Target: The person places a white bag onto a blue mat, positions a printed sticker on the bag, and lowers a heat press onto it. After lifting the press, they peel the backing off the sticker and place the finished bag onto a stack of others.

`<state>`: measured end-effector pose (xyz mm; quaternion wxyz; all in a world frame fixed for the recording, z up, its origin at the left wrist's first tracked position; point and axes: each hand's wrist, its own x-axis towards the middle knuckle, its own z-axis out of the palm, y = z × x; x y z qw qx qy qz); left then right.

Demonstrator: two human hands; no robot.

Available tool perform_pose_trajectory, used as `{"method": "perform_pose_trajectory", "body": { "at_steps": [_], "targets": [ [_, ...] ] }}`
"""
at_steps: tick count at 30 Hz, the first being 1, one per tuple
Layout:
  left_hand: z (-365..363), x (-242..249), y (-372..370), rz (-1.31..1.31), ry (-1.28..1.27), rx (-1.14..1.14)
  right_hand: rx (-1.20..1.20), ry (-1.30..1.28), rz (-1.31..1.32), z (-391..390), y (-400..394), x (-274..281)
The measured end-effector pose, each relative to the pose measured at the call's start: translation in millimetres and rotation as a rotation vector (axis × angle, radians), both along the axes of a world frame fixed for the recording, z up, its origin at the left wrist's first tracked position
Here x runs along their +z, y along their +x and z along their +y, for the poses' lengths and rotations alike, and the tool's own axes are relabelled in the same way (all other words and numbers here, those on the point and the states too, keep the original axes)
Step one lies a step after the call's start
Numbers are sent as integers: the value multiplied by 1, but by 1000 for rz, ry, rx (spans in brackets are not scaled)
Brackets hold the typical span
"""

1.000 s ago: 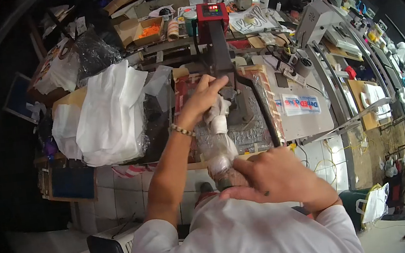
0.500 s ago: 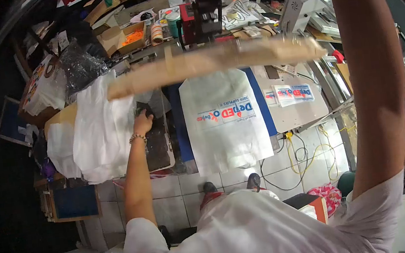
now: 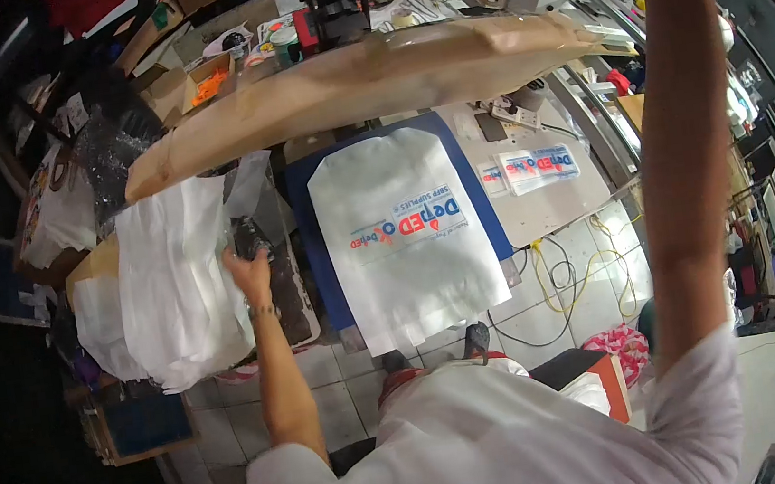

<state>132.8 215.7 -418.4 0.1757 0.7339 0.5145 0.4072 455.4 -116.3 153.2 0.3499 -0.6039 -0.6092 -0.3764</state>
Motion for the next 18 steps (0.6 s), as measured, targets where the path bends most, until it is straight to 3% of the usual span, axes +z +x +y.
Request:
{"method": "perform_pose_trajectory", "body": {
  "at_steps": [2,3,4,5,6,7,9,10,11,15,16,18],
  "targets": [
    [-75,85,-13,-833,-676,-190,-106,57,314,-76,-11,-96],
    [-98,94,-12,-836,-680,-194,278,-122,482,-86,-25,-150],
    [-117,99,-10,-791,-655,-389,518,-197,770,-91,-28,-204],
    [-136,101,-4,-735,-625,-581,249,-403,815,-101,-27,-253],
    [-158,101,13,-691,-619,-703,132,-497,937,-103,-30,-311],
    [-182,102,36,-646,-608,-824,3,-533,824,-104,-28,-369],
    [-216,93,84,-252,-444,-945,-217,-518,686,-112,-28,-474],
    [-233,96,109,-140,-415,-983,-234,-487,839,-112,-34,-498],
    [-239,88,137,30,-161,-991,-235,-457,841,-114,-39,-514],
    [-231,131,214,-7,-280,-807,-182,-389,928,-116,-41,-519],
    [-241,123,213,-5,-280,-809,-183,-386,931,-117,-42,-521],
    [-260,96,208,139,299,-1126,-160,-301,975,-115,-38,-528]
  ]
}}
